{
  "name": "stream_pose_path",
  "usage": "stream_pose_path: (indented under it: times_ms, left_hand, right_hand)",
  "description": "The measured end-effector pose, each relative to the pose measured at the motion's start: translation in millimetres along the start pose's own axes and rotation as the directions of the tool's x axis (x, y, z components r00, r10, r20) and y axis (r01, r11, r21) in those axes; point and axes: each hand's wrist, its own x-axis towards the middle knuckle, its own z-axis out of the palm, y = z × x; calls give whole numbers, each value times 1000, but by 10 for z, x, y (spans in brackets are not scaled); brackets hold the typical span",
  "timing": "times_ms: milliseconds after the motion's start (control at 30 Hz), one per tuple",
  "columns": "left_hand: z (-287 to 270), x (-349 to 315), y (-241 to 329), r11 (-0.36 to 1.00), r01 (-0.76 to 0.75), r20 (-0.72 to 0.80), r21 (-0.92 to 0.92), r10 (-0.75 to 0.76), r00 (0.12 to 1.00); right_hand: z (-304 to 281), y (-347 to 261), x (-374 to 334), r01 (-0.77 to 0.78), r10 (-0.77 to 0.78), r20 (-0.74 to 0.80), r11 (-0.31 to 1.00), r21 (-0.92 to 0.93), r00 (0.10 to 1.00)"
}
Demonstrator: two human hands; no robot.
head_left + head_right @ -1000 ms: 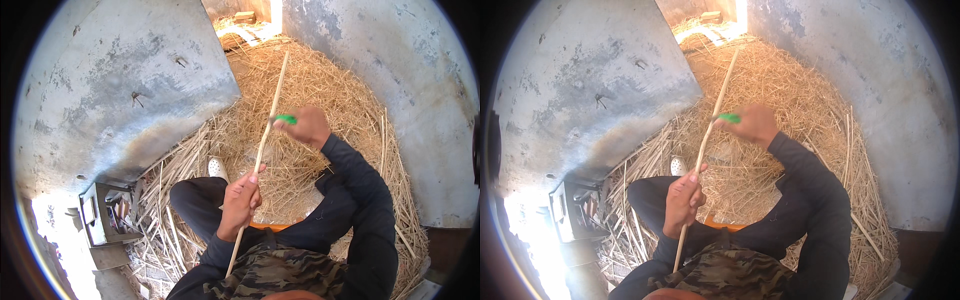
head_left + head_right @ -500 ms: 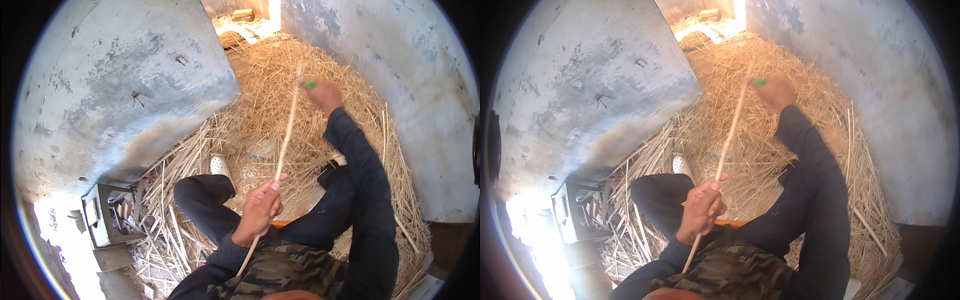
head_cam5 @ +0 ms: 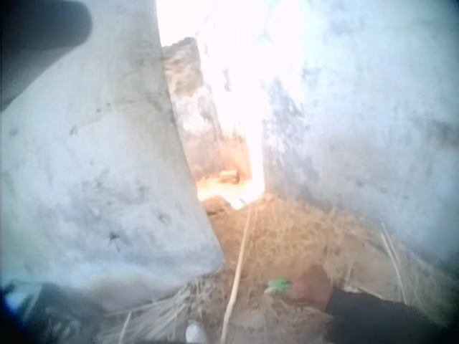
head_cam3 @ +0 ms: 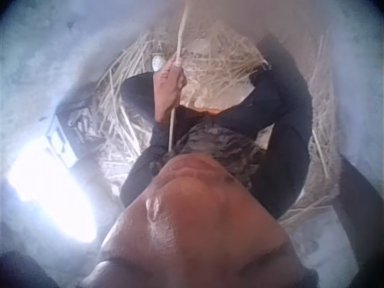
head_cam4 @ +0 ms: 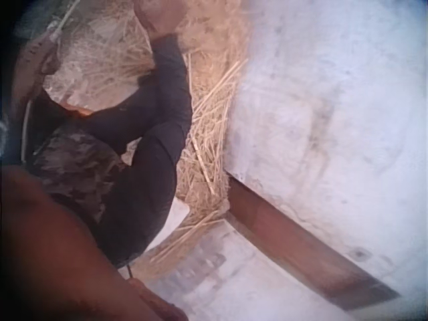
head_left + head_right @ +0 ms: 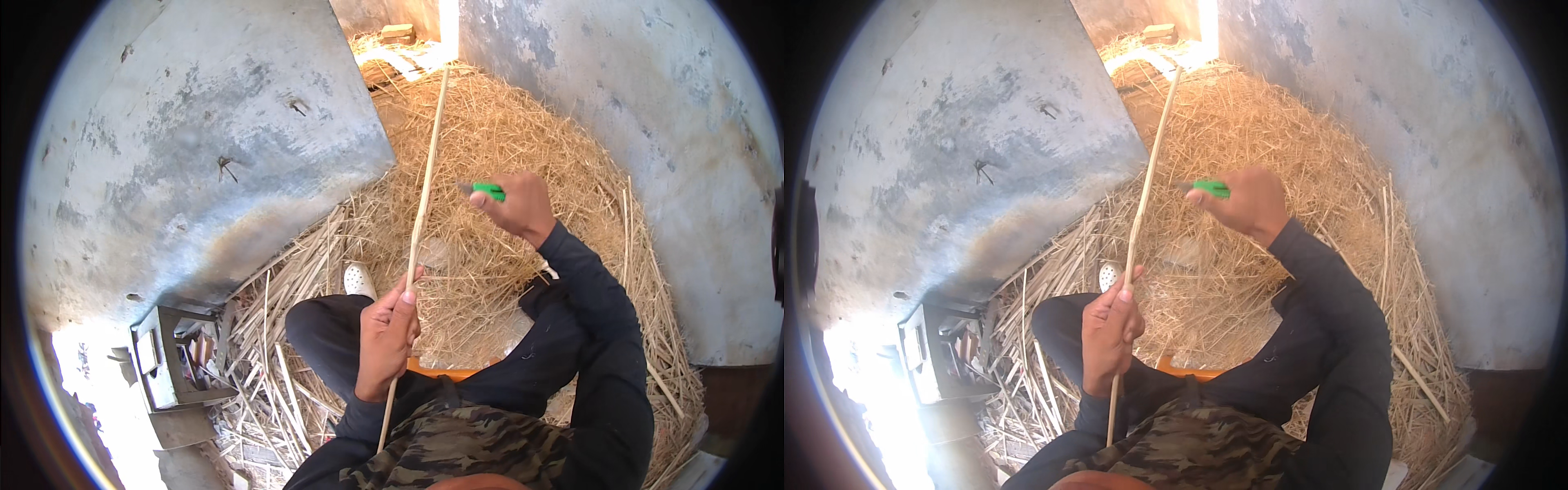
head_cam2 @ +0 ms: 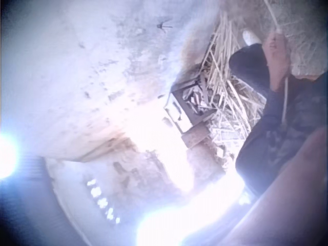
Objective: The person sits on a bed of straw and uses a green utility knife to shave the bark off a long, thin wooden stick. They hold the stick with their left hand and scrape the blade along its length with their right hand, occasionally switching to a saw to cut the stick before resuming the shaving process.
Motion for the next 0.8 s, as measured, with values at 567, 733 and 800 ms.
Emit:
stream_pose_path:
  times_ms: [567, 733, 800]
  left_hand:
    - [113, -43, -149, 997, 54, 86, 62, -59, 995]
    - [61, -36, -138, 997, 18, 52, 73, -22, 998]
    - [93, -63, -110, 994, 27, 67, 110, -34, 997]
  right_hand:
    - [69, 51, 208, -77, 74, -27, 990, -120, 997]
    - [110, -346, -87, 147, -147, 51, 989, 9, 988]
    - [95, -98, 74, 8, -6, 45, 1000, -28, 999]
